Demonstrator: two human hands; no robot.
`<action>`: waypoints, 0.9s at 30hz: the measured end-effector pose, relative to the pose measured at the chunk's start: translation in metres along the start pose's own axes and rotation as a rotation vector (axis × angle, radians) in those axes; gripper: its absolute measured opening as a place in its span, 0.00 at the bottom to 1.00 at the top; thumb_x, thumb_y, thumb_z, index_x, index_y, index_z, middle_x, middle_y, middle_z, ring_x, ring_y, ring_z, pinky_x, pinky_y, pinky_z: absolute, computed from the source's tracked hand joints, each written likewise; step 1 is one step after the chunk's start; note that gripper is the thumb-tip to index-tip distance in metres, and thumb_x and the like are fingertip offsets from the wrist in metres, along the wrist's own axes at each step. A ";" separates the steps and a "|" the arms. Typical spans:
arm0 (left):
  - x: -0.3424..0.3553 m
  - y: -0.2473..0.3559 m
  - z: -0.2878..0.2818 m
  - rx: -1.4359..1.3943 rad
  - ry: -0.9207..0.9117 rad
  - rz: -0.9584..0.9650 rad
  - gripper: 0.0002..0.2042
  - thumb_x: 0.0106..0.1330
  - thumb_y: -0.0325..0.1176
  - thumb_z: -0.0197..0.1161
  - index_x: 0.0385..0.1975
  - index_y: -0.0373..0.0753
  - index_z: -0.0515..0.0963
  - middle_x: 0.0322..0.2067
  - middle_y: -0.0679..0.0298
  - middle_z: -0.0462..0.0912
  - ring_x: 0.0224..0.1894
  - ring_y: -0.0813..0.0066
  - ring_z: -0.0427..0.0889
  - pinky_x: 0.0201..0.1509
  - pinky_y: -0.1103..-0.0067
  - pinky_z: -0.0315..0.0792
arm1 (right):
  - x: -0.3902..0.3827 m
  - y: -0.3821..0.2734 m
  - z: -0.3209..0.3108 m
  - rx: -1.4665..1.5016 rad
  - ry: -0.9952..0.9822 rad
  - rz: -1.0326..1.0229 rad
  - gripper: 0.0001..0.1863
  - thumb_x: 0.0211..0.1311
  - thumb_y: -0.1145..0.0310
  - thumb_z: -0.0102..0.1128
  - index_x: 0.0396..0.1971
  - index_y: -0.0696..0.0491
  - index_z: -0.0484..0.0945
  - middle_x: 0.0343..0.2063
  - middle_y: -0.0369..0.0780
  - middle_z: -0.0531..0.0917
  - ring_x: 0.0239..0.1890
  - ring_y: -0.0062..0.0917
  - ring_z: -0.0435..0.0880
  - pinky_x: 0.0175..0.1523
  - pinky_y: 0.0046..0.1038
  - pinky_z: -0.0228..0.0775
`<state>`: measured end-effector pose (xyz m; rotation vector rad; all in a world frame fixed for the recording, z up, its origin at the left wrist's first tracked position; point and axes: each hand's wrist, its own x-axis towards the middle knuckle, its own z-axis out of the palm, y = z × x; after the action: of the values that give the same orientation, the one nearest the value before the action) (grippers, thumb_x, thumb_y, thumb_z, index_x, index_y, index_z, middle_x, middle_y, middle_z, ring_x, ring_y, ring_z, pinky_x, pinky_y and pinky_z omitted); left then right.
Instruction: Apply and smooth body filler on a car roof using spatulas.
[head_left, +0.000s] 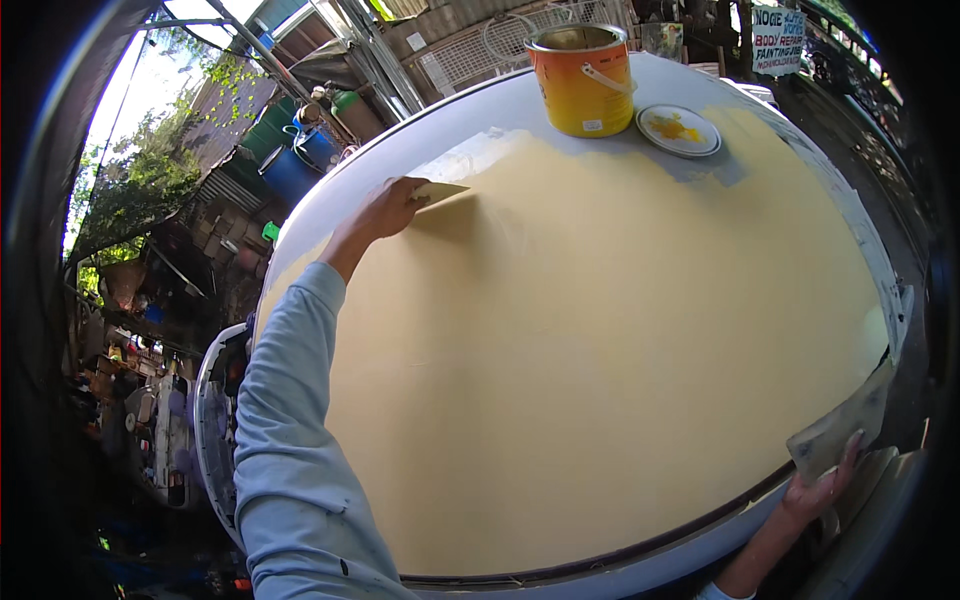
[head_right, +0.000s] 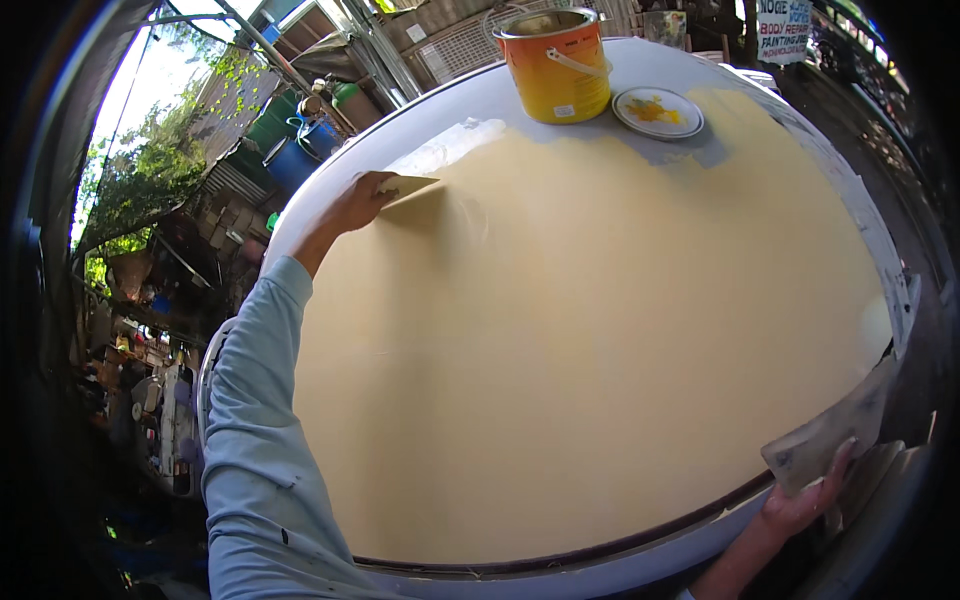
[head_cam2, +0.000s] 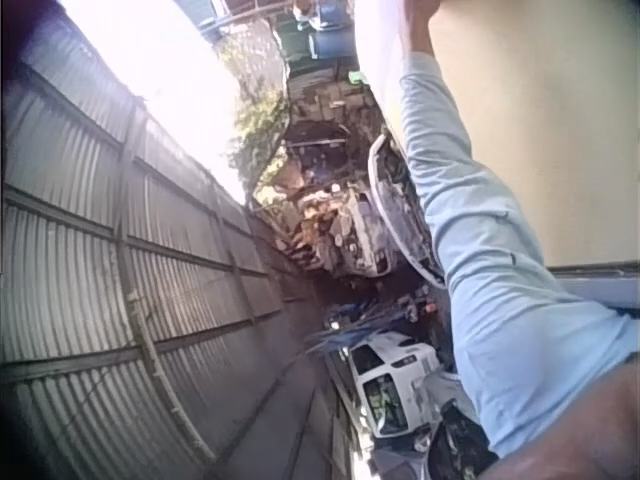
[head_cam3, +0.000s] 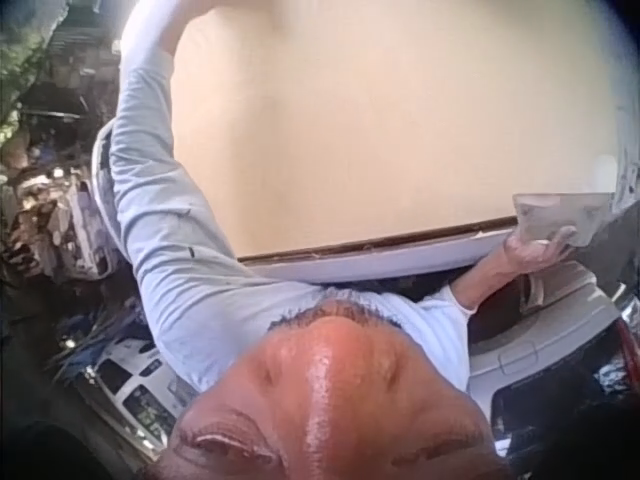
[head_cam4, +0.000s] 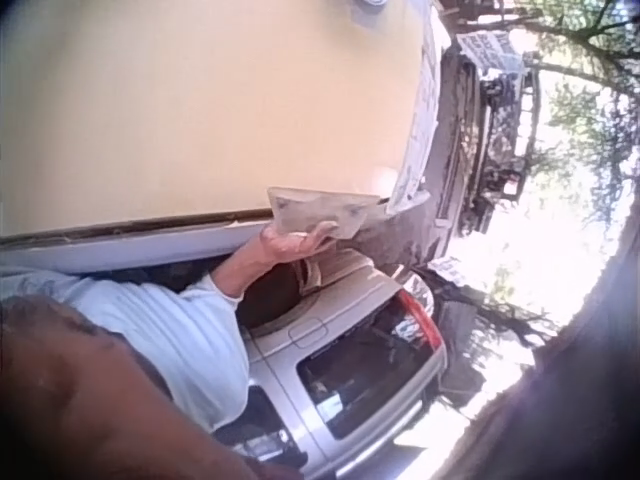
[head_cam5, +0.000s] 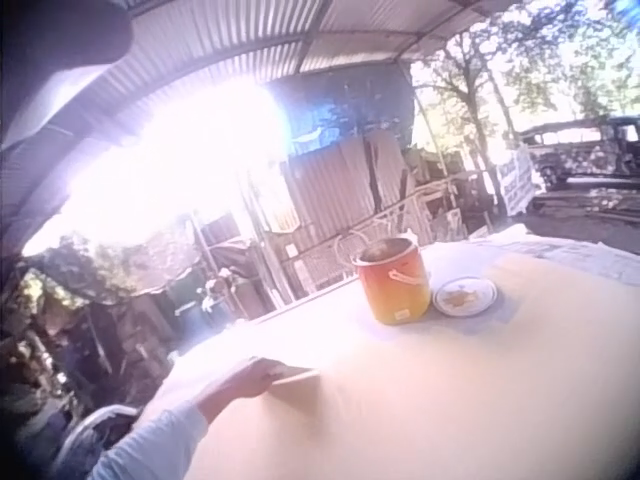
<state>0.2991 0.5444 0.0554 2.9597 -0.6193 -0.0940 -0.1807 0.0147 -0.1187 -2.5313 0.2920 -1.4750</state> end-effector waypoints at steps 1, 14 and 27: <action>-0.023 0.012 -0.008 -0.033 0.131 0.080 0.16 0.70 0.33 0.59 0.55 0.39 0.80 0.48 0.48 0.85 0.50 0.47 0.82 0.54 0.62 0.74 | 0.005 -0.009 0.002 -0.033 -0.040 0.072 0.40 0.68 0.48 0.56 0.67 0.66 0.65 0.66 0.56 0.70 0.70 0.51 0.66 0.75 0.48 0.54; -0.403 0.228 0.038 -1.713 0.578 0.144 0.33 0.75 0.51 0.55 0.73 0.45 0.53 0.69 0.56 0.65 0.70 0.47 0.67 0.72 0.41 0.63 | 0.068 -0.322 -0.034 1.952 -0.226 1.098 0.21 0.69 0.73 0.64 0.58 0.59 0.69 0.50 0.42 0.81 0.50 0.25 0.82 0.54 0.29 0.77; -0.519 0.280 0.040 -0.941 -0.011 0.086 0.10 0.73 0.25 0.57 0.51 0.30 0.76 0.29 0.55 0.80 0.28 0.66 0.72 0.38 0.70 0.71 | 0.038 -0.299 -0.142 1.603 -0.154 0.637 0.18 0.66 0.75 0.65 0.52 0.62 0.73 0.44 0.43 0.85 0.44 0.23 0.84 0.52 0.27 0.77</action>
<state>-0.2900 0.4943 0.0701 2.0232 -0.5056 -0.2978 -0.2650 0.2825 0.0610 -1.0484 -0.1163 -0.6553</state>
